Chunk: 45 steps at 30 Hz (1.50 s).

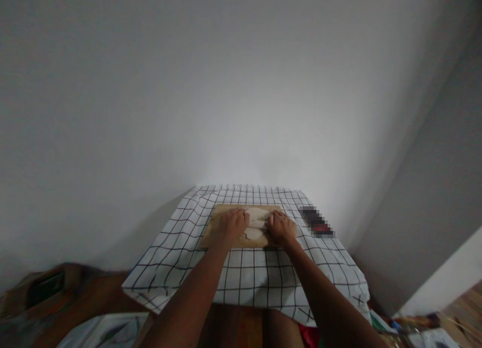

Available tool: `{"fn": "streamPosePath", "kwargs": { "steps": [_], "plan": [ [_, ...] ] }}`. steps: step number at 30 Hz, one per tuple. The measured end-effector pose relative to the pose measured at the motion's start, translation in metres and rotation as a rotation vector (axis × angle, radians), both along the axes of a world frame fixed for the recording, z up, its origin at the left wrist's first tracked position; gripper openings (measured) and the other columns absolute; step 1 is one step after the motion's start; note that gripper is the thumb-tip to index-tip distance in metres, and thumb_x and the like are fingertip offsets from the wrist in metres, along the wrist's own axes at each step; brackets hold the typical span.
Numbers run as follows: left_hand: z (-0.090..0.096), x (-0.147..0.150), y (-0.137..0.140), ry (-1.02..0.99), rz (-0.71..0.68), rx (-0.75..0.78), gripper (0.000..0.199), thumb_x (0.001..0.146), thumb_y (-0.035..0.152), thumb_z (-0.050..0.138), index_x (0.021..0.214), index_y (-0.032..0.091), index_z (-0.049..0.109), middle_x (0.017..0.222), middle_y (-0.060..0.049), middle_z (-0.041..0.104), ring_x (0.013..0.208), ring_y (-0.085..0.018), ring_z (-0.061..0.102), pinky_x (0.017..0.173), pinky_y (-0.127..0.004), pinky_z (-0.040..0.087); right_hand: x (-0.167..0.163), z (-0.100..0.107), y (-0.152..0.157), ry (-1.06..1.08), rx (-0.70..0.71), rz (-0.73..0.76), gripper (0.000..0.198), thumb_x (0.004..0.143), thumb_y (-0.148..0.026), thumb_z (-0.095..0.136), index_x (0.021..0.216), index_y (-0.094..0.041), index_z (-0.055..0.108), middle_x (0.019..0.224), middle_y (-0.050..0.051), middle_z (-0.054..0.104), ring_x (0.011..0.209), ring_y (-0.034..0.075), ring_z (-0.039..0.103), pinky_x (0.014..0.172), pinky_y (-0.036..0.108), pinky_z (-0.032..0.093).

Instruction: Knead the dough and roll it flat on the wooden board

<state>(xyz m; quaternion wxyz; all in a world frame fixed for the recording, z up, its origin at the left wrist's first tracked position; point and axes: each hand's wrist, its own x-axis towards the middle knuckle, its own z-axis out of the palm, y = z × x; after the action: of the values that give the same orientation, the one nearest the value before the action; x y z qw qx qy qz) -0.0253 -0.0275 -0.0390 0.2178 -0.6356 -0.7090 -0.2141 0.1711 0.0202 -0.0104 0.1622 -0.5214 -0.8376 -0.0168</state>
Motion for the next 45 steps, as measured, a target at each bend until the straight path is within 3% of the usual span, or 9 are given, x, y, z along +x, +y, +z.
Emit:
{"fn": "streamPosePath", "kwargs": {
  "steps": [8,15,31,45],
  "plan": [
    [0.0,-0.008,0.019,-0.01,0.076,-0.059,0.034,0.1,0.03,0.04,0.105,0.017,0.071,0.099,-0.016,0.073,0.096,-0.026,0.065,0.085,-0.041,0.047,-0.004,-0.003,0.018,0.011,0.03,0.01,0.044,0.104,-0.035,0.027,0.116,-0.019,0.067,0.123,0.012,0.067,0.11,0.024,0.064,0.088,0.033,0.047],
    [0.014,-0.006,0.028,-0.013,0.105,-0.089,0.03,0.096,0.028,0.046,0.096,0.015,0.072,0.091,-0.017,0.073,0.088,-0.026,0.067,0.079,-0.039,0.048,-0.009,-0.003,0.029,0.082,0.015,-0.037,0.046,0.104,-0.037,0.025,0.108,-0.02,0.068,0.116,0.009,0.07,0.101,0.023,0.067,0.086,0.033,0.047],
    [0.031,-0.006,0.053,-0.054,0.156,-0.188,0.047,0.099,0.031,0.031,0.1,0.013,0.074,0.102,-0.016,0.075,0.102,-0.028,0.068,0.086,-0.04,0.049,-0.019,0.005,0.045,-0.033,0.002,-0.036,0.046,0.105,-0.034,0.022,0.114,-0.019,0.065,0.117,0.013,0.069,0.108,0.025,0.065,0.088,0.035,0.047],
    [0.034,-0.002,0.067,-0.067,0.126,-0.173,0.044,0.1,0.032,0.036,0.099,0.012,0.075,0.1,-0.019,0.074,0.098,-0.027,0.069,0.085,-0.041,0.049,-0.045,0.006,0.061,-0.124,0.022,-0.003,0.048,0.106,-0.032,0.024,0.105,-0.018,0.069,0.11,0.015,0.071,0.102,0.025,0.067,0.091,0.04,0.045]
  ]
}}
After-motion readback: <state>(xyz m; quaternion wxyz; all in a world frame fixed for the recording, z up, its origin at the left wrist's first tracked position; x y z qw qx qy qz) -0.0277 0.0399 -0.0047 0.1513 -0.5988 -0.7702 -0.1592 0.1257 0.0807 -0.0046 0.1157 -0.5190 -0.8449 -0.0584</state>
